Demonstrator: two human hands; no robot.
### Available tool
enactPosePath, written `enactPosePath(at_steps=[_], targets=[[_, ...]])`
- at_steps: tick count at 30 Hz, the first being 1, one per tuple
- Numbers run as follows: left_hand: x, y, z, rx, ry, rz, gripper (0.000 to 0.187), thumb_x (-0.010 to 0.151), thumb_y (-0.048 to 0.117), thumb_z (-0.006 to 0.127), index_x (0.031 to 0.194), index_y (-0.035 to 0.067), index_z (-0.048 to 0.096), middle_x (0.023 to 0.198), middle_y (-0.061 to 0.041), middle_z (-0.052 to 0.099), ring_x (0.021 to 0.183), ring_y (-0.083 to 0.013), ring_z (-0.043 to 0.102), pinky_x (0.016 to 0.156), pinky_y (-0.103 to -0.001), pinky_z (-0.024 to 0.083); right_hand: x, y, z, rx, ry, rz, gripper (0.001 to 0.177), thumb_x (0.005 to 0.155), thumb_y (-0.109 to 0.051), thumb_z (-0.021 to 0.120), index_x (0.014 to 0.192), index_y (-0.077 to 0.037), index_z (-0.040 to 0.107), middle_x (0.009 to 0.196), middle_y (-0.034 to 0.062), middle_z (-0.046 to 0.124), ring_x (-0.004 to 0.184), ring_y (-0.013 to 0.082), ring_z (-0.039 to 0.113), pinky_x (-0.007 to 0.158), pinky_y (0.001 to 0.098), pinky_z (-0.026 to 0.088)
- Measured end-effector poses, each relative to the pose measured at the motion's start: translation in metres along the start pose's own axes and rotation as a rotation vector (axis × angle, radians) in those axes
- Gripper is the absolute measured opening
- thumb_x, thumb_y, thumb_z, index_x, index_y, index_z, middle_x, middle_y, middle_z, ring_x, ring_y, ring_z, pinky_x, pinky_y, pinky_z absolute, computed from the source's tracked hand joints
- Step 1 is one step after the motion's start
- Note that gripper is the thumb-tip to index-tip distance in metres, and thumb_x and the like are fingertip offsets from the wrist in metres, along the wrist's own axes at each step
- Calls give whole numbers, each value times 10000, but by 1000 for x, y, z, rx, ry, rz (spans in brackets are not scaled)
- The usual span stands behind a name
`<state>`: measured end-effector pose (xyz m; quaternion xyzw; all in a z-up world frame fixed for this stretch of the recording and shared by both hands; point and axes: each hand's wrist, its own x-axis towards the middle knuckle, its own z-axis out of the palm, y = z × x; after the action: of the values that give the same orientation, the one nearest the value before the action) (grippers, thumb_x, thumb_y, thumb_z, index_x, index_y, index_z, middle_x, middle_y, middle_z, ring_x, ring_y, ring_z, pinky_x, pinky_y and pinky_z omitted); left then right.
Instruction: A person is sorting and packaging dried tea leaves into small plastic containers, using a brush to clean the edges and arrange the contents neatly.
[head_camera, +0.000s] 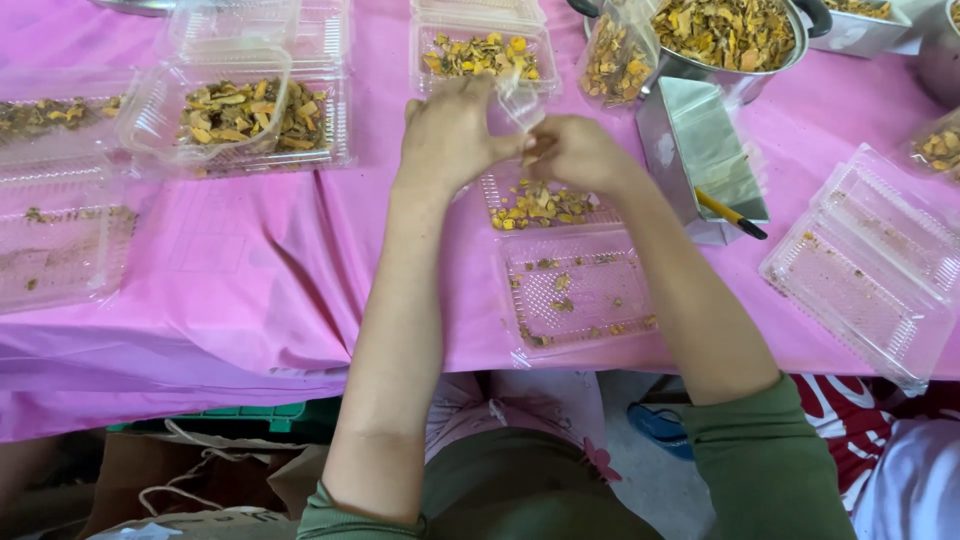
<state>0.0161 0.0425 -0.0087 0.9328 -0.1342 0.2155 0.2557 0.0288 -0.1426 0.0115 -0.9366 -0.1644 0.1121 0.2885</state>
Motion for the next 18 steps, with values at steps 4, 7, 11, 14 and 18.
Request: enactPosePath(at_steps=[4,7,11,14,18], targets=[[-6,15,-1,42,-238,-21,896,773,594,859,1427,74,536,1136,-142,705,1051,-324,664,973,-598,447,-22,7,-29,186,138,-83,227,840,17,728,979,-148,656,971,-23,669,957,118,661,948,274,561],[-2,19,12,97,-284,3,613,803,587,800,996,46,585,958,-104,651,906,-335,621,894,-523,406,-37,-1,-42,278,242,-53,227,880,58,682,986,-137,636,968,-22,643,921,95,637,876,220,596],[-5,28,13,105,-255,37,732,830,684,771,1119,34,597,1014,-124,677,959,-344,645,939,-562,423,-35,-9,-39,341,240,-75,235,850,58,687,992,-123,638,969,-9,659,922,102,662,877,219,612],[-5,24,18,108,-172,81,813,787,671,830,1204,15,591,1092,-148,687,1015,-360,656,927,-574,444,-32,-12,-38,316,265,-95,251,833,50,725,999,-119,644,966,-9,660,909,96,670,868,206,616],[-2,18,24,80,-32,167,916,736,605,901,1349,15,559,1209,-184,680,1100,-397,640,857,-562,442,-13,5,-37,243,343,-138,248,823,-33,795,998,-144,660,952,-25,659,897,82,654,802,205,590]])
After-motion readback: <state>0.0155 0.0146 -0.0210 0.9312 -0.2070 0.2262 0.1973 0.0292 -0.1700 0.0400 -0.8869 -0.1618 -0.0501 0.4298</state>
